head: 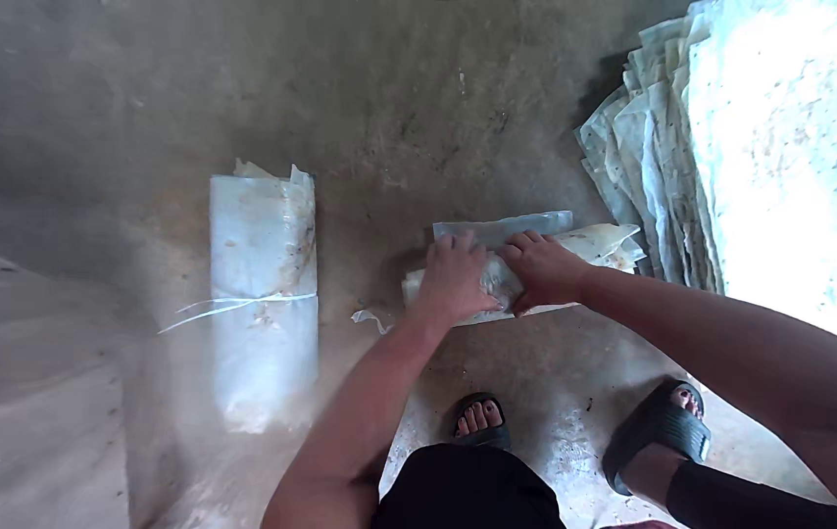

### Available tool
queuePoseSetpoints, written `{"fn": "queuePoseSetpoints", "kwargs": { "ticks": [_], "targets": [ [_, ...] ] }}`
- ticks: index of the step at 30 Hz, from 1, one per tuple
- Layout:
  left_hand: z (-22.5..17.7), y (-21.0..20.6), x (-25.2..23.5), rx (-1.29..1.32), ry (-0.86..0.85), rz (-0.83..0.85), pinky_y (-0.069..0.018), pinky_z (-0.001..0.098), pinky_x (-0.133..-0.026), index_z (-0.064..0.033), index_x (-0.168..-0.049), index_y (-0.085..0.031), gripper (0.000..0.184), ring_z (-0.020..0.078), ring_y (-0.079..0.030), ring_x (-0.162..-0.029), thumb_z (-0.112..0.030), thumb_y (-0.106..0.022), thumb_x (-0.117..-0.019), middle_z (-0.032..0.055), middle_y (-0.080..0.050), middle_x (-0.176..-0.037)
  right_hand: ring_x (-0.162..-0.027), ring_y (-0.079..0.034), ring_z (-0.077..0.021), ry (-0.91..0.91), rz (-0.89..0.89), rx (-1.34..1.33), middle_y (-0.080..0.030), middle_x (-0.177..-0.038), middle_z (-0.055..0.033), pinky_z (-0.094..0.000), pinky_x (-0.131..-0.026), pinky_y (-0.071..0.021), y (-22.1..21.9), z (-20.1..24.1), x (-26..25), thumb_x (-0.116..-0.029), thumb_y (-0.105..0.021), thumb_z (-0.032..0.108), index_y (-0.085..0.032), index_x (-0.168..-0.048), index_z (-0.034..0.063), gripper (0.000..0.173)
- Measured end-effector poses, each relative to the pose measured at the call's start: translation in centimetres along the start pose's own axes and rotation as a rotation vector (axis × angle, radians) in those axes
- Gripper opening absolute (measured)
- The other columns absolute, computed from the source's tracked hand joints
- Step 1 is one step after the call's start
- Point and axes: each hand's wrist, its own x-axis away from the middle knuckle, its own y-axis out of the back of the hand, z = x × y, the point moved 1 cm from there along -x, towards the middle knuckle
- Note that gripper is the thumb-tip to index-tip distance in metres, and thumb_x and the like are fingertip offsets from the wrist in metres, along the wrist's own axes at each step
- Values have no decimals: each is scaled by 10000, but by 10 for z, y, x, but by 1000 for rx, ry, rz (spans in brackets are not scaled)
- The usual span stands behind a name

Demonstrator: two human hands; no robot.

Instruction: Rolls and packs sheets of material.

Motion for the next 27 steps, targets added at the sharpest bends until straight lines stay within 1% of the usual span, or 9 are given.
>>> {"fn": "queuePoseSetpoints", "kwargs": {
  "ticks": [3, 4, 6, 9, 14, 16, 20, 22, 27],
  "targets": [
    [1, -45, 45, 106, -189, -754, -527, 531, -930, 9, -1057, -739, 344, 407, -651, -1076, -273, -776, -864, 216, -698, -1107, -1407, -373, -490, 8, 16, -63, -382, -1548, -262, -630, -1058, -423, 16, -9, -12, -627, -995, 348, -564, -1391, -3, 945],
    [2, -62, 57, 195, -218, -828, -551, 470, -870, -12, -936, -737, 225, 348, -674, -988, -231, -723, -888, 179, -703, -1004, -1426, -340, -504, 4, 21, -73, -309, -1598, -261, -631, -1061, -426, 18, -12, -16, -606, -1006, 347, -572, -1389, 9, 957],
    [-2, -85, 80, 453, -122, -543, -580, 408, -845, 30, -939, -738, 256, 289, -703, -941, -214, -662, -946, 183, -713, -975, -1457, -286, -525, -16, 28, -78, -191, -1657, -256, -625, -1081, -420, 21, -12, -20, -560, -1027, 338, -553, -1423, 40, 1029],
    [-3, -93, 87, 747, 99, 53, -524, 405, -954, 69, -1311, -597, 452, 321, -644, -1089, -270, -630, -1014, 263, -624, -1248, -1473, -255, -536, -56, 60, -55, -124, -1678, -264, -615, -1130, -369, 26, -10, -23, -546, -1034, 338, -392, -1571, 98, 1233],
    [-10, -77, 84, 572, -237, -534, -580, 463, -910, 71, -1086, -721, 270, 354, -716, -1019, -154, -682, -941, 228, -724, -1089, -1417, -334, -547, -104, 95, -28, -356, -1554, -307, -678, -1095, -368, 24, -11, -27, -550, -1030, 359, -303, -1617, 135, 1310],
    [-3, -48, 65, 434, -270, -668, -559, 478, -963, 45, -1108, -732, 293, 357, -698, -1098, -189, -680, -939, 213, -722, -1150, -1394, -352, -547, -114, 87, -34, -399, -1512, -306, -696, -1060, -376, 24, -9, -24, -552, -1027, 377, -303, -1618, 141, 1310],
    [17, 26, -7, 239, 38, -279, -365, 561, -1162, 57, -1393, -553, 491, 455, -490, -1366, -239, -644, -1013, 293, -555, -1411, -1397, -350, -526, -93, 19, -44, -373, -1536, -280, -680, -1033, -402, 21, -7, -14, -564, -1018, 391, -445, -1528, 96, 1160],
    [27, 40, -45, 139, 108, -48, -403, 594, -1120, 50, -1442, -491, 565, 457, -510, -1343, -249, -676, -999, 293, -551, -1402, -1441, -323, -505, -92, -28, -30, -328, -1589, -252, -666, -1045, -410, 21, -2, -9, -578, -1010, 407, -534, -1428, 68, 1032],
    [20, 33, -77, -9, 39, 225, -468, 600, -1009, 2, -1203, -679, 236, 407, -616, -1195, -59, -563, -1008, 245, -665, -1209, -1533, -161, -466, -69, -82, -14, -283, -1632, -227, -690, -1184, -180, 15, -13, -9, -600, -974, 501, -589, -1413, 118, 978]
  ]
}}
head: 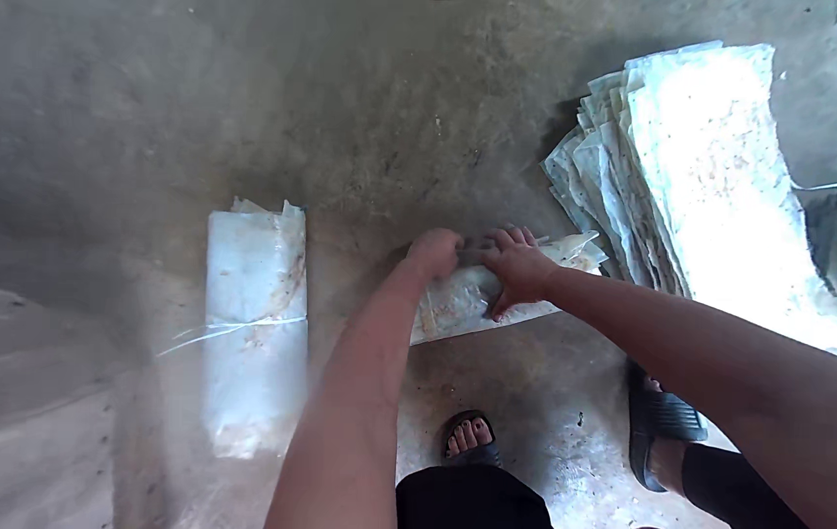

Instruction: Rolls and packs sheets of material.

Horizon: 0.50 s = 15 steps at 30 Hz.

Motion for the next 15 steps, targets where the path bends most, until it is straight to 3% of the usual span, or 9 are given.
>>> {"fn": "queuePoseSetpoints", "kwargs": {
  "ticks": [2, 3, 4, 6, 7, 9, 10, 12, 15],
  "targets": [
    [-2, -6, 7, 79, -44, -39, -456, 563, -1033, 46, -1166, -687, 225, 404, -591, -1195, -29, -530, -1022, 261, -627, -1202, -1550, -120, -459, 19, -12, -17, -276, -1642, -225, -695, -1202, -109, -2, -4, 0, -601, -972, 505, -597, -1392, 100, 965],
    [-3, -9, 13, 138, -49, -53, -450, 548, -1054, 60, -1179, -676, 233, 396, -586, -1213, -39, -513, -1046, 263, -621, -1225, -1540, -169, -460, 23, -9, -33, -337, -1609, -233, -696, -1207, -99, -2, -4, 1, -605, -976, 488, -590, -1382, 67, 964],
    [-5, -9, 20, 194, -33, -48, -452, 540, -1059, 62, -1211, -657, 260, 387, -599, -1214, -69, -481, -1073, 262, -634, -1238, -1498, -282, -462, 25, 0, -35, -445, -1528, -243, -700, -1207, -115, -2, -2, 3, -613, -976, 478, -576, -1379, 33, 972],
    [-7, -9, 31, 283, -14, -31, -492, 564, -934, 54, -1224, -596, 302, 388, -639, -1051, -201, -494, -1097, 263, -647, -1109, -1370, -476, -432, 20, 42, -30, -574, -1383, -230, -686, -1207, -145, 1, 0, 4, -638, -960, 494, -533, -1392, 4, 996],
    [-8, -9, 36, 303, -13, -28, -505, 587, -912, 40, -1285, -563, 402, 398, -641, -1031, -282, -606, -1049, 268, -643, -1113, -1346, -501, -426, 23, 44, -47, -587, -1363, -228, -682, -1208, -150, 0, -1, 4, -642, -958, 493, -519, -1404, 4, 1007],
    [-15, -19, 43, 166, -9, -39, -506, 642, -981, -64, -1524, -424, 926, 428, -631, -1189, -451, -863, -806, 264, -626, -1314, -1329, -513, -433, 62, -17, -113, -586, -1365, -233, -703, -1199, -158, -5, -2, 5, -638, -969, 464, -516, -1430, 43, 1004],
    [-17, -30, 43, 21, -33, -70, -492, 638, -1005, -88, -1558, -388, 1116, 419, -596, -1253, -573, -893, -689, 243, -591, -1382, -1319, -524, -432, 90, -67, -136, -594, -1370, -226, -718, -1188, -180, -9, -2, 6, -635, -973, 444, -524, -1449, 87, 995],
    [-34, -40, 43, -172, 17, -70, -426, 623, -1085, -24, -1533, -408, 1186, 433, -497, -1370, -651, -878, -644, 259, -497, -1488, -1293, -546, -403, 134, -143, -158, -611, -1357, -194, -703, -1172, -228, -15, -4, 9, -650, -971, 400, -548, -1432, 141, 925],
    [-42, -39, 42, -163, 77, -73, -425, 610, -1095, -3, -1489, -470, 1113, 451, -485, -1371, -576, -916, -646, 282, -485, -1480, -1337, -494, -453, 185, -181, -250, -540, -1407, -265, -663, -1189, -231, -7, -6, 25, -749, -927, 248, -529, -1430, 62, 810]
  ]
}}
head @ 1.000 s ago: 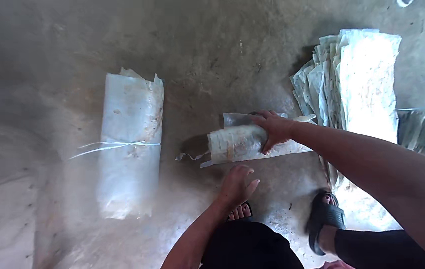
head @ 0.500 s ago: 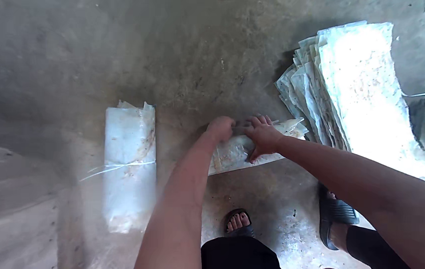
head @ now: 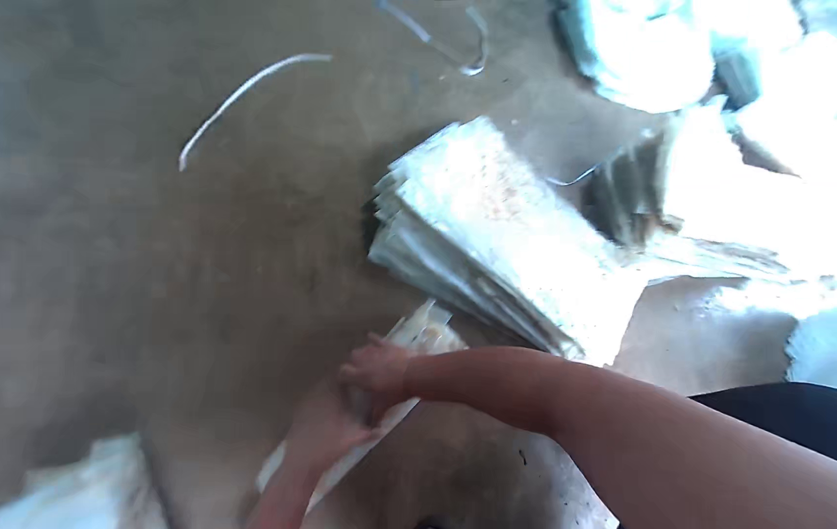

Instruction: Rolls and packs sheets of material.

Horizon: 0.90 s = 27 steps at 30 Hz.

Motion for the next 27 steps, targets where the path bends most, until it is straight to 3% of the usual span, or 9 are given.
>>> {"fn": "queuePoseSetpoints", "kwargs": {
  "ticks": [2, 4, 6, 10, 14, 17, 21, 25, 27],
  "targets": [
    [-4, 5, -2, 54, 51, 34, -443, 586, -1085, 26, -1407, -530, 1001, 448, -510, -1331, -479, -953, -654, 294, -507, -1427, -1355, -469, -462, 21, 3, -16, -502, -1441, -274, -643, -1164, -285, 26, -2, 26, -832, -856, 160, -540, -1410, 20, 673],
    [-13, 11, -1, 41, 123, 131, -444, 570, -1090, 58, -1427, -458, 976, 445, -510, -1335, -410, -939, -719, 304, -480, -1442, -1341, -482, -447, 58, 3, 11, -510, -1439, -259, -619, -1111, -356, 60, -23, 65, -888, -790, 120, -576, -1375, -2, 546],
    [-20, 14, -4, -6, 182, 187, -482, 595, -1042, 36, -1459, -399, 995, 449, -582, -1267, -385, -935, -734, 308, -557, -1371, -1280, -543, -408, 23, -74, 23, -560, -1376, -235, -572, -1044, -452, 91, -68, 108, -928, -749, 110, -626, -1327, -7, 434],
    [-15, 11, -9, -18, 244, 210, -484, 633, -1023, -17, -1531, -328, 1107, 478, -601, -1234, -360, -963, -692, 313, -596, -1328, -1263, -583, -387, -306, -417, -9, -599, -1348, -232, -567, -1056, -476, 135, -206, 196, -951, -721, 141, -671, -1252, -27, 348],
    [-22, -6, 8, 224, 304, 153, -460, 604, -1068, 3, -1519, -384, 1042, 436, -594, -1254, -269, -960, -694, 296, -599, -1338, -1289, -548, -471, -820, -640, -133, -482, -1474, -292, -666, -1020, -463, 148, -339, 264, -978, -676, 191, -586, -1365, -38, 458],
    [-51, -30, 29, 518, 430, 59, -505, 525, -1048, 62, -1452, -433, 888, 353, -647, -1188, -170, -914, -743, 275, -639, -1275, -1320, -512, -499, -1032, -714, -309, -401, -1540, -301, -666, -1041, -439, 145, -387, 277, -1006, -633, 166, -510, -1455, -17, 500],
    [-88, -69, 41, 921, 535, -167, -542, 378, -989, 71, -1509, -295, 915, 218, -638, -1150, -11, -821, -764, 251, -580, -1315, -1365, -473, -486, -1068, -750, -371, -390, -1550, -300, -637, -1080, -415, 149, -423, 263, -1032, -584, 133, -511, -1469, 11, 459],
    [-98, -84, 41, 988, 632, -286, -575, 381, -876, 53, -1487, -307, 940, 209, -653, -1044, 13, -815, -696, 235, -588, -1243, -1344, -489, -494, -1033, -716, -294, -397, -1546, -293, -651, -1043, -442, 152, -456, 234, -1016, -561, 83, -519, -1492, 68, 478],
    [-97, -84, 41, 985, 655, -291, -580, 380, -868, 52, -1466, -331, 924, 209, -659, -1030, 7, -820, -683, 229, -595, -1226, -1359, -471, -493, -1074, -727, -263, -436, -1514, -286, -656, -1048, -437, 148, -467, 222, -984, -613, 69, -594, -1430, 90, 447]
  ]
}}
